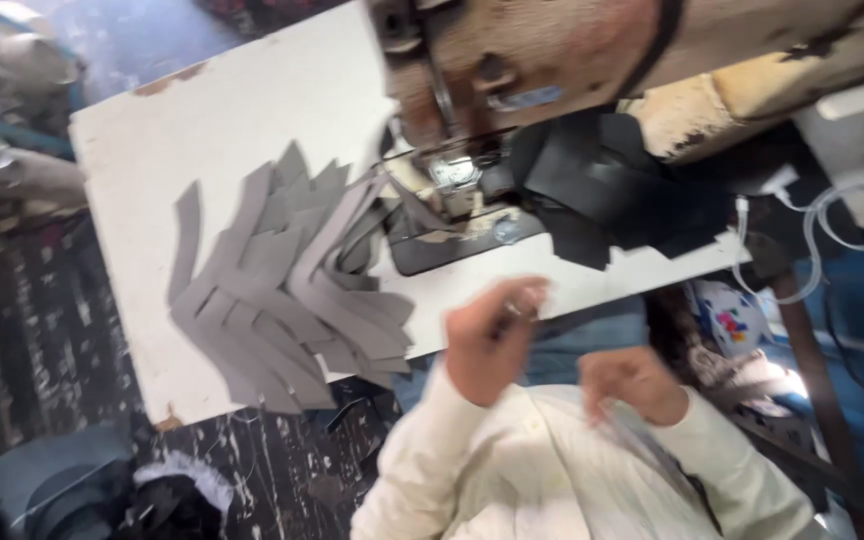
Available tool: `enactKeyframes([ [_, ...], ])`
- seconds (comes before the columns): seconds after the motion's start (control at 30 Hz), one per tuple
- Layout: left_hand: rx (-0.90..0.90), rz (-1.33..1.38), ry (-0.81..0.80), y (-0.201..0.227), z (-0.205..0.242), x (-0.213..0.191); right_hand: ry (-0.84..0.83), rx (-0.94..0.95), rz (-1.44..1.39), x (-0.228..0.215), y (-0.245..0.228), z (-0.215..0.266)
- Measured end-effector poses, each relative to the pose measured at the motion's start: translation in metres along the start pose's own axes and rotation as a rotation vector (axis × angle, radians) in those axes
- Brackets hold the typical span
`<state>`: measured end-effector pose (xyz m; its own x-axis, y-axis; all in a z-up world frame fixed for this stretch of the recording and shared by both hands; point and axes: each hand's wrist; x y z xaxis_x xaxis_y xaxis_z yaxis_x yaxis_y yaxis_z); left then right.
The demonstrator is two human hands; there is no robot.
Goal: Stitching together various shoe components using an industrial sewing machine.
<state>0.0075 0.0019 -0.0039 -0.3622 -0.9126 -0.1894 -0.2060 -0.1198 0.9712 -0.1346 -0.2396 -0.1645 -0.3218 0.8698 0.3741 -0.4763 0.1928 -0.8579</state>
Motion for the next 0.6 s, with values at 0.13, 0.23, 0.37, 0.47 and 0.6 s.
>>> enactKeyframes([
  [0.13, 0.172, -0.120, 0.122, -0.033, -0.033, 0.002, 0.604, 0.027, -0.440, -0.068, 0.047, 0.082],
  [0.23, 0.155, -0.378, 0.087, -0.090, -0.037, 0.012, 1.054, 0.157, 0.552, -0.074, 0.048, 0.114],
  [0.37, 0.047, -0.451, 0.109, -0.114, -0.039, 0.013, 1.121, 0.420, 1.057, -0.059, 0.017, 0.083],
  [0.47, 0.001, -0.474, 0.149, -0.116, -0.033, 0.011, 0.973, 0.166, 0.863, -0.027, -0.046, -0.004],
  [0.6, 0.052, -0.484, 0.224, -0.121, -0.013, 0.008, 0.784, -0.267, 1.015, 0.017, -0.124, -0.125],
])
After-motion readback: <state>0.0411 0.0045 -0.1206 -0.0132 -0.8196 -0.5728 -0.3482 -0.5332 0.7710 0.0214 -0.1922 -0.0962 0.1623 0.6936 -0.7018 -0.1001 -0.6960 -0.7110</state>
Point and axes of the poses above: each hand's wrist, its own z-axis away from the middle knuckle, its own x-axis out of the palm, y = z × x, and after that the axes turned 13 degrees about x, right-handed
